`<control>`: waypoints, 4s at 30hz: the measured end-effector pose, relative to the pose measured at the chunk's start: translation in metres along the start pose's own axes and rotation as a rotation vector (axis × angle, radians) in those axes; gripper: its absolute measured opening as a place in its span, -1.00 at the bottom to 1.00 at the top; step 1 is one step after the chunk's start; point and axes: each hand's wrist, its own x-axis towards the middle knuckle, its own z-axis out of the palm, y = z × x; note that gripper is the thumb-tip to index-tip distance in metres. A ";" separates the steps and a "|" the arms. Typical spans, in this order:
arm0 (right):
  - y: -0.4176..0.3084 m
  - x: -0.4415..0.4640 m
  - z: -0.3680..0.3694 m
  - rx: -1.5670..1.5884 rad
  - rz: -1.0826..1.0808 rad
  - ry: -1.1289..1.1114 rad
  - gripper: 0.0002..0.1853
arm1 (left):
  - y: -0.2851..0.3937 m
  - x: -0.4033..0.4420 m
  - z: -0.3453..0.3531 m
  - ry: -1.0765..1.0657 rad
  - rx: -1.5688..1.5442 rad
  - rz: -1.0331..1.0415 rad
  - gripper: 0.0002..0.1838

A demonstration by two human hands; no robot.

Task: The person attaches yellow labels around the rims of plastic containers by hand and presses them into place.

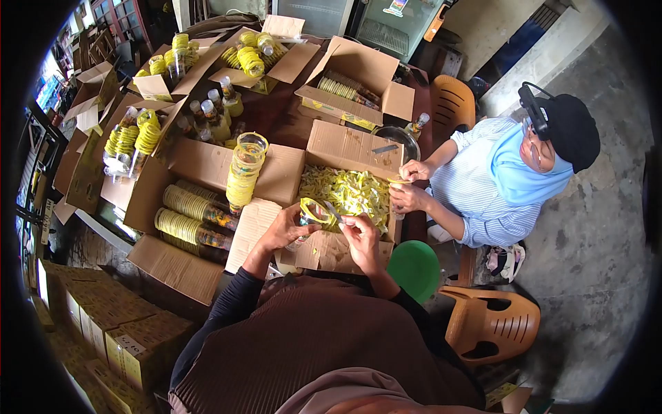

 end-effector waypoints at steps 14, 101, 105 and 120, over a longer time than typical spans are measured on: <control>-0.026 0.002 -0.030 -0.748 -0.501 -0.149 -0.79 | 0.005 0.001 -0.003 -0.087 0.220 0.063 -0.24; -0.008 -0.008 -0.018 -0.826 -0.458 -0.087 -0.76 | -0.006 -0.004 -0.003 -0.185 -0.094 -0.026 -0.33; 0.000 -0.007 -0.012 -0.688 -0.329 -0.093 -0.78 | 0.000 -0.008 -0.006 -0.206 -0.247 -0.120 -0.39; 0.006 -0.005 -0.019 -0.605 -0.336 -0.095 -0.78 | -0.022 -0.007 -0.012 -0.096 -0.413 -0.197 -0.52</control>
